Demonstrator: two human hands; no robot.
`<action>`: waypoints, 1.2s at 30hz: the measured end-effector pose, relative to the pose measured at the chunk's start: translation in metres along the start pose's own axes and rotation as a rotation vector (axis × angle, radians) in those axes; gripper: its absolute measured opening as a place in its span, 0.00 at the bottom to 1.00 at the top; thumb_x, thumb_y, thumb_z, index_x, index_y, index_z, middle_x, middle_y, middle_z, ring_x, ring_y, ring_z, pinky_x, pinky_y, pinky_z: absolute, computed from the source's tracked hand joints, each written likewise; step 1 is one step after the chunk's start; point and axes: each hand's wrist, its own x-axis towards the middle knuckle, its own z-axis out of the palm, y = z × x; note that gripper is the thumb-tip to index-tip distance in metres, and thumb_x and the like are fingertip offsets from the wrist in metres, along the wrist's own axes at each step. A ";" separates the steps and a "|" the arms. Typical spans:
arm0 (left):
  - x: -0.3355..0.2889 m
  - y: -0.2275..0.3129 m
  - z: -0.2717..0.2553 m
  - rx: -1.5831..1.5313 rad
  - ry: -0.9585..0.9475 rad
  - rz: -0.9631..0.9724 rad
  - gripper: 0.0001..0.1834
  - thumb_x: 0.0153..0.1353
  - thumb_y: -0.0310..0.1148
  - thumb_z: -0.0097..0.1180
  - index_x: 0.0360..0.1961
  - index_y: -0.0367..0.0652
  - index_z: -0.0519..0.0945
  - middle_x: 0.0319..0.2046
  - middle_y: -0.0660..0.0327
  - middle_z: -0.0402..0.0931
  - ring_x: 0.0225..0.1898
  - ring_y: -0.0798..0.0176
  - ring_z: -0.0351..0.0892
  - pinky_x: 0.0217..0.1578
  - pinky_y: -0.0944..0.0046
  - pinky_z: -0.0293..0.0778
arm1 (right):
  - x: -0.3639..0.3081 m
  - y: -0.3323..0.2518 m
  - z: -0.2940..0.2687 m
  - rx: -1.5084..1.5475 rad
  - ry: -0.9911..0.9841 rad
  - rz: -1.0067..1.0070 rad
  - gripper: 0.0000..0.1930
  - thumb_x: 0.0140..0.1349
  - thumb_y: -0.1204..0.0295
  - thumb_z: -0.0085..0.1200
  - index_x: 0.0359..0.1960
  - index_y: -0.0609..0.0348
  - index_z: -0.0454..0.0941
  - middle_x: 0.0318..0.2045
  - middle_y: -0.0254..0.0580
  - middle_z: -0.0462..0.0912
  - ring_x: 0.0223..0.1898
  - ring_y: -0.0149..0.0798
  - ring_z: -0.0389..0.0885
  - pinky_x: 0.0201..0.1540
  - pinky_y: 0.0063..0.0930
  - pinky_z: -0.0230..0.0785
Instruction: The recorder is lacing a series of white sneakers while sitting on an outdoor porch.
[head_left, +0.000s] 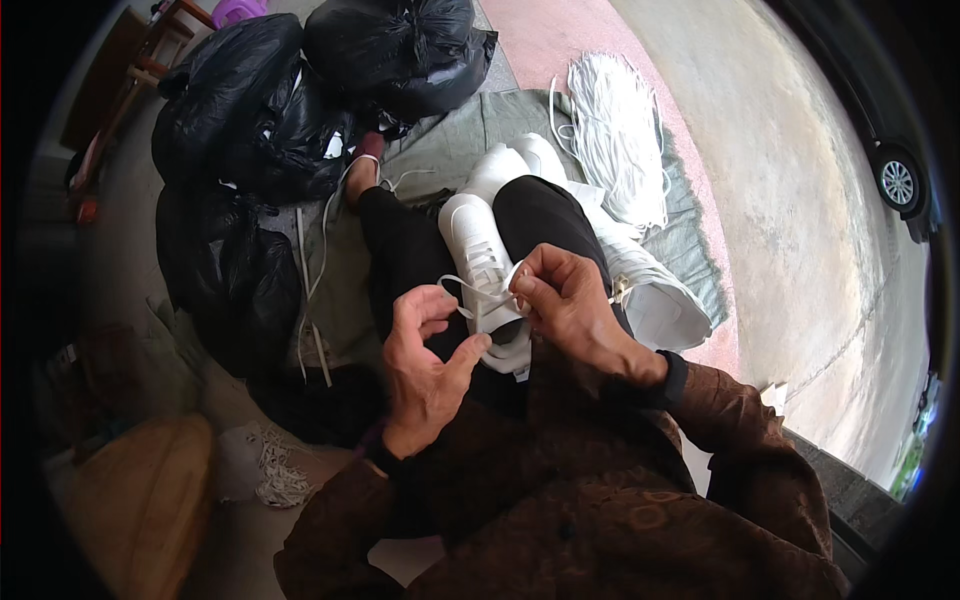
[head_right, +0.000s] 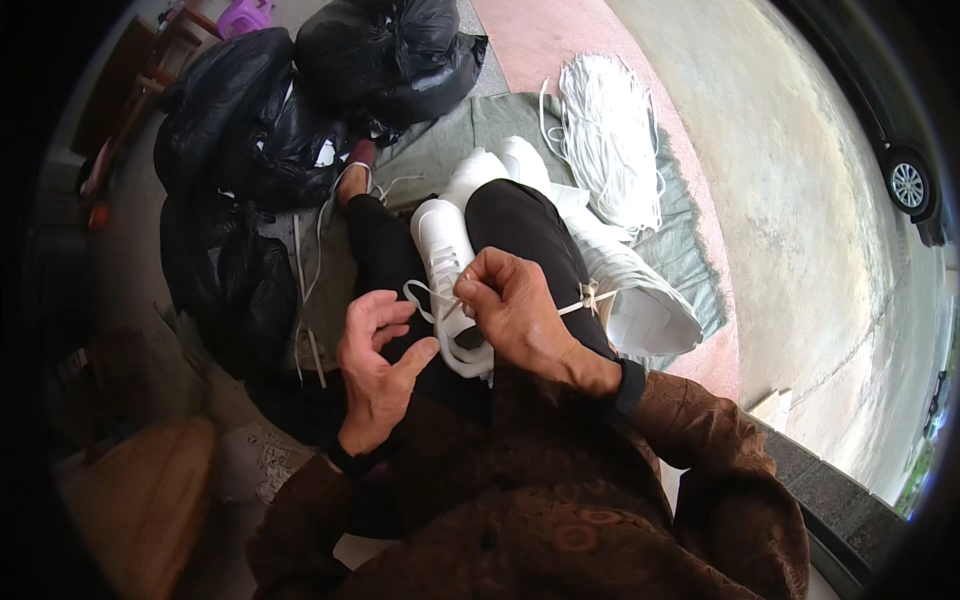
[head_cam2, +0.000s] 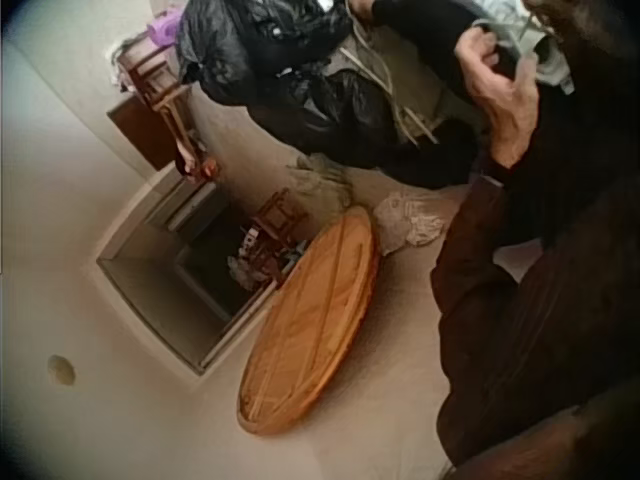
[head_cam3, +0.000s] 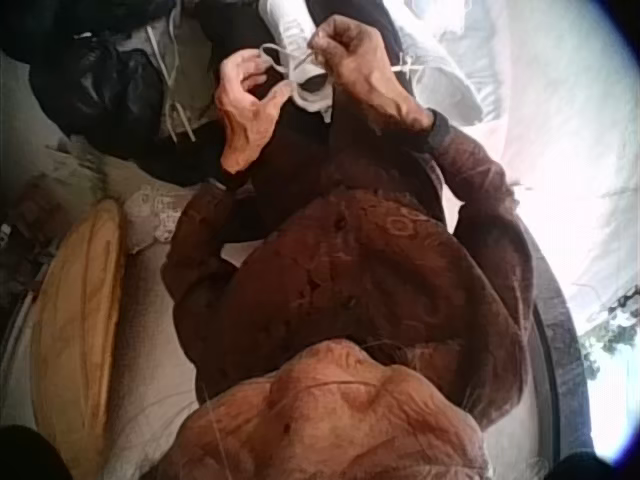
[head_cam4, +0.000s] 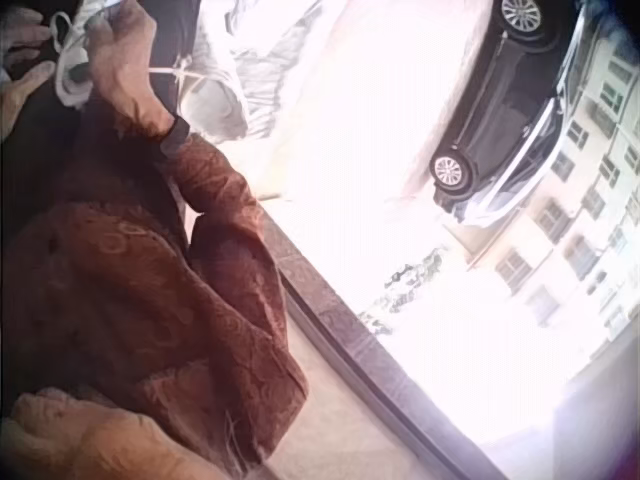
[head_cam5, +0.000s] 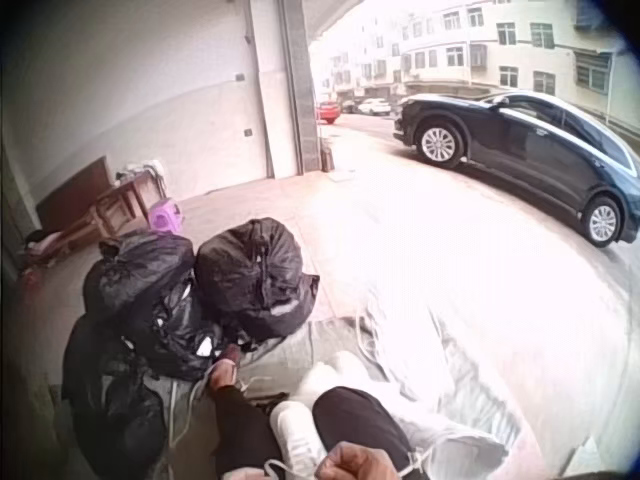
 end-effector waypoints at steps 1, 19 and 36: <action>0.009 -0.015 -0.004 0.407 0.020 0.218 0.31 0.51 0.25 0.68 0.54 0.33 0.67 0.42 0.48 0.76 0.43 0.52 0.79 0.45 0.56 0.76 | -0.018 -0.033 0.012 0.145 -0.133 0.034 0.05 0.66 0.75 0.57 0.34 0.62 0.76 0.24 0.37 0.77 0.24 0.28 0.74 0.27 0.22 0.65; 0.045 -0.002 -0.027 1.734 -0.335 1.515 0.08 0.53 0.29 0.55 0.33 0.38 0.82 0.30 0.60 0.76 0.48 0.60 0.74 0.63 0.51 0.62 | -0.020 -0.048 -0.021 -0.070 -0.046 -0.477 0.07 0.70 0.72 0.55 0.36 0.63 0.75 0.30 0.33 0.77 0.27 0.22 0.73 0.31 0.18 0.72; 0.031 -0.010 -0.018 -0.125 -0.364 -0.650 0.16 0.61 0.20 0.55 0.50 0.31 0.80 0.39 0.56 0.83 0.36 0.62 0.83 0.37 0.64 0.81 | -0.019 0.037 0.007 -0.904 -0.455 -1.158 0.09 0.51 0.73 0.56 0.33 0.64 0.76 0.30 0.40 0.74 0.34 0.40 0.78 0.32 0.32 0.76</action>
